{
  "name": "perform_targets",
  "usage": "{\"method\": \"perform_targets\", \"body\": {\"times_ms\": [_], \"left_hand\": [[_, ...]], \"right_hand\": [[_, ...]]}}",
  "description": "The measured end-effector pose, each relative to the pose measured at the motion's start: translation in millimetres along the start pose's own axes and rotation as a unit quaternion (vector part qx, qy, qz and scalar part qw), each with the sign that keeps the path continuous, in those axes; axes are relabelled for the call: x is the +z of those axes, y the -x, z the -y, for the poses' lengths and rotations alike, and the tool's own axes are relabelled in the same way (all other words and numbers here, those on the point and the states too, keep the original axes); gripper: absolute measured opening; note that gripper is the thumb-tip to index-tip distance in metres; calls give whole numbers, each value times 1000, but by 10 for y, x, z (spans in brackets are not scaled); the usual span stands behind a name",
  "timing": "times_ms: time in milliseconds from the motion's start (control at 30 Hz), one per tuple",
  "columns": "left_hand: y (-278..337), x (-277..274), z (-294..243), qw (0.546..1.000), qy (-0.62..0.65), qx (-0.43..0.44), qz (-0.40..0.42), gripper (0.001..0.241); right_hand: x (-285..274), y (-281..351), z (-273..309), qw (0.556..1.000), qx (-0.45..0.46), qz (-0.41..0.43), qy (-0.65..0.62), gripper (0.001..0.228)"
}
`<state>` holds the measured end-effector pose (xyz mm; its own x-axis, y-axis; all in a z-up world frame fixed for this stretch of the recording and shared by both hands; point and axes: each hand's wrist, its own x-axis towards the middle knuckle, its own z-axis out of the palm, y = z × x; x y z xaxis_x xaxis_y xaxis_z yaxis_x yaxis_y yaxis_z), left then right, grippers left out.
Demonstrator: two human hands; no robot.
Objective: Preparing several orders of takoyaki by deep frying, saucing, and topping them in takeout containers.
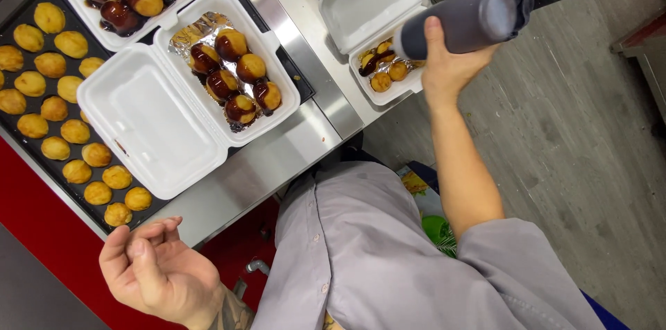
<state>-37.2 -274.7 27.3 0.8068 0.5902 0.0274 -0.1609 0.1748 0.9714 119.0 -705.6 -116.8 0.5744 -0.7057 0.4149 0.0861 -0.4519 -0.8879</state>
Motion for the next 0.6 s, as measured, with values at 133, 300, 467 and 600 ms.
{"method": "perform_targets", "body": {"times_ms": [133,300,467,600], "left_hand": [[-1,25,-18,1000,4,2,11,21],[5,39,-42,1000,8,6,12,22],[30,-10,19,1000,-7,-4,10,18],[8,33,-15,1000,1,-5,26,20]], "right_hand": [[106,129,108,999,5,36,-34,80],[-144,-186,-372,1000,-14,-17,18,84],[-537,-313,-573,998,-30,-41,48,83],[-606,-254,-632,998,-28,-58,14,83]]}}
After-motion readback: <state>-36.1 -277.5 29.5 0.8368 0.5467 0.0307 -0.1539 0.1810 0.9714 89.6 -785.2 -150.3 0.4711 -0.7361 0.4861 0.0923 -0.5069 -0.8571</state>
